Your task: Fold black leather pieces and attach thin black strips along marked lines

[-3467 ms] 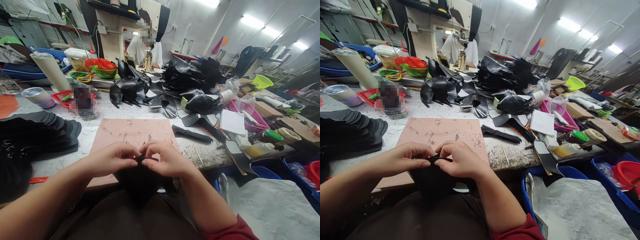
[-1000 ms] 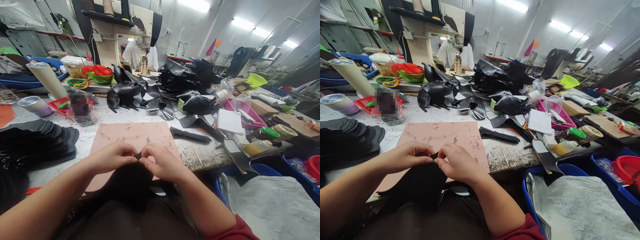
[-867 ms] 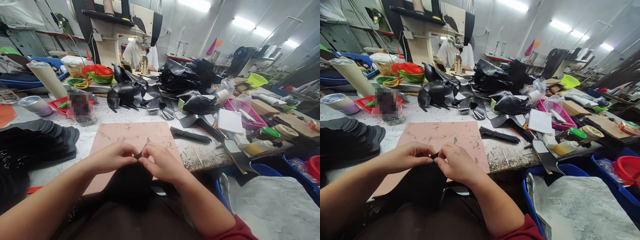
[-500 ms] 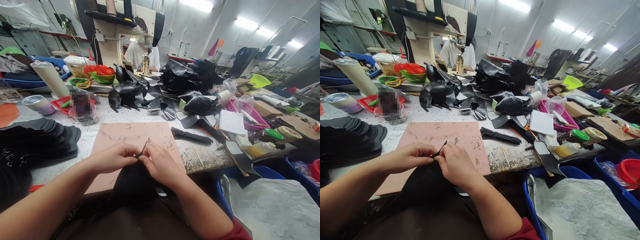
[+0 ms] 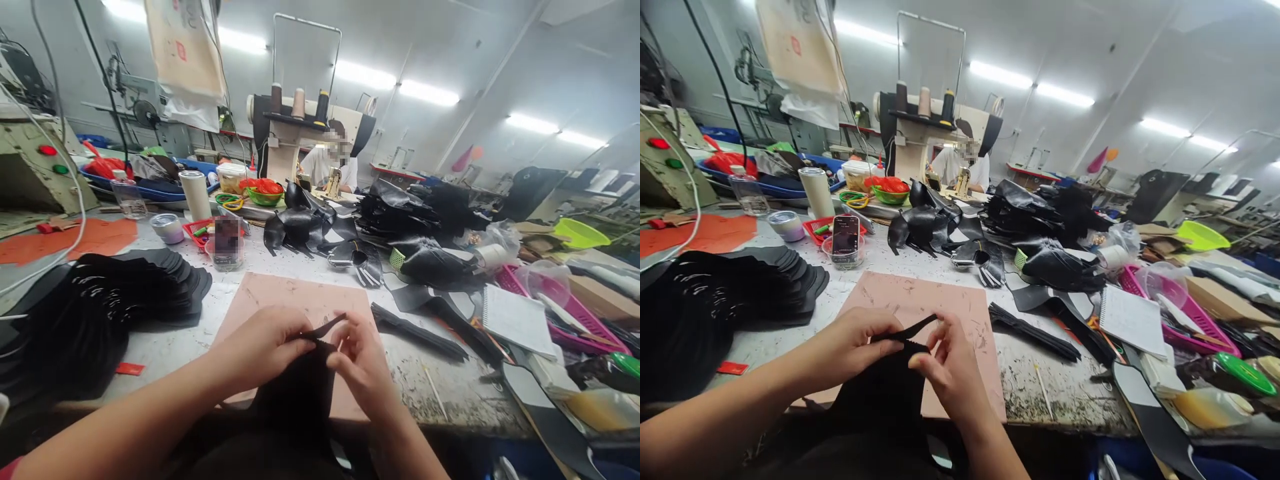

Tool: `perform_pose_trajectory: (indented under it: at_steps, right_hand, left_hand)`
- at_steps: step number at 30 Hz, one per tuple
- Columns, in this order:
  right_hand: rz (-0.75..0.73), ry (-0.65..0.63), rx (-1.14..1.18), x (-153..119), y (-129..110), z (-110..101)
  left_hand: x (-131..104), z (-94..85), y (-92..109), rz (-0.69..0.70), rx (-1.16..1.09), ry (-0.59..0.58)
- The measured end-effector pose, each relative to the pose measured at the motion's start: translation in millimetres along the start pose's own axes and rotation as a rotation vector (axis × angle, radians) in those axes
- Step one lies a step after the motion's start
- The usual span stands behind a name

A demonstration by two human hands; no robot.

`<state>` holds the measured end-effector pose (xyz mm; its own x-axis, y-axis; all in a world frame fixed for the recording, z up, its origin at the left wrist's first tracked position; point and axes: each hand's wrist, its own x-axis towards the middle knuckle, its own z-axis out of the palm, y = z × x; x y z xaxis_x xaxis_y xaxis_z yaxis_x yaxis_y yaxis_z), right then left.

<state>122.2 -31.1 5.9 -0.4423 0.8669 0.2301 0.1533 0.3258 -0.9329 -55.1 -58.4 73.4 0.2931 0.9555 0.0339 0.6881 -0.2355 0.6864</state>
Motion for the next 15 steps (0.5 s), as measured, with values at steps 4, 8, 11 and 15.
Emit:
perform_pose_trajectory:
  at_steps: [4, 8, 11, 15]
  right_hand:
    - [0.139, -0.355, -0.061, -7, -10, -1]
    - [0.115, -0.324, -0.099, -2, -26, 1]
    - [0.085, -0.255, -0.096, 23, -37, -6]
    - [-0.001, -0.068, -0.033, 104, -49, -20]
  left_hand:
    - [-12, -3.6, -8, 0.033, -0.064, 0.117]
    - [-29, -6.0, -32, 0.103, 0.014, 0.328]
    - [-47, -11.4, -62, 0.055, 0.058, 0.564]
    - [-70, -12.3, -112, -0.188, -0.001, 0.657]
